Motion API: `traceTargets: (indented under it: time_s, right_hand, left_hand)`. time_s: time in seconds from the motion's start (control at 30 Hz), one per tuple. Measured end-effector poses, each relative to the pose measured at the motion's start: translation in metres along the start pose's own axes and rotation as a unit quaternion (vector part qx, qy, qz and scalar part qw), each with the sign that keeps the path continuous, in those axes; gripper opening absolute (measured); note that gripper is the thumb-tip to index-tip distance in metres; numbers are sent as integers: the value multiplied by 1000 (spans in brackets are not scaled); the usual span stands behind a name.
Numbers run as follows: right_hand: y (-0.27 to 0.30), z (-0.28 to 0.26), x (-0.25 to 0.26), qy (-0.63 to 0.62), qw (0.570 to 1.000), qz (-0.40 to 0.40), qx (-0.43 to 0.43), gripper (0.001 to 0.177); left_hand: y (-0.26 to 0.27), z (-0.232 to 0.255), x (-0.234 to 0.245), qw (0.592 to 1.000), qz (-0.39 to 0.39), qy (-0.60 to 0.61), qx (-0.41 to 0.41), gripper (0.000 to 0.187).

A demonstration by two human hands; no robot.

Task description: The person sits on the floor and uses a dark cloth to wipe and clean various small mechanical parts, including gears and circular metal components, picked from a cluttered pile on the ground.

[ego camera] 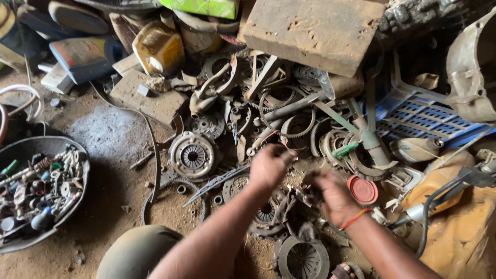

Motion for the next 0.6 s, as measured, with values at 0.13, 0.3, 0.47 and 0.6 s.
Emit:
traceTargets:
  time_s: [0.13,0.3,0.47,0.6]
  right_hand:
    - [0,71,29,223,967,7,-120,34]
    - [-14,93,41,573,818,-46,-36,65]
    - [-44,135,76,562,826,-13,-51,65]
    - [-72,176,95,485,872,20,-67,59]
  left_hand:
    - [-56,-20,45,978,64,-192,46,53]
    - [-134,-51,77,897,19,-442,13,57]
    - [-203,-62,103,879,36,-474,-22,53]
    - [-240,-67,118,864,32,-502,-14,53]
Point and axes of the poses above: each hand's wrist, its own y-axis away from the middle knuckle, its own x-axis out of the back of the hand, z = x × y, the point moved 10 cm from there along -y, towards the middle knuckle, and after that the axes turned 12 degrees about -y, right-handed, at the moved point
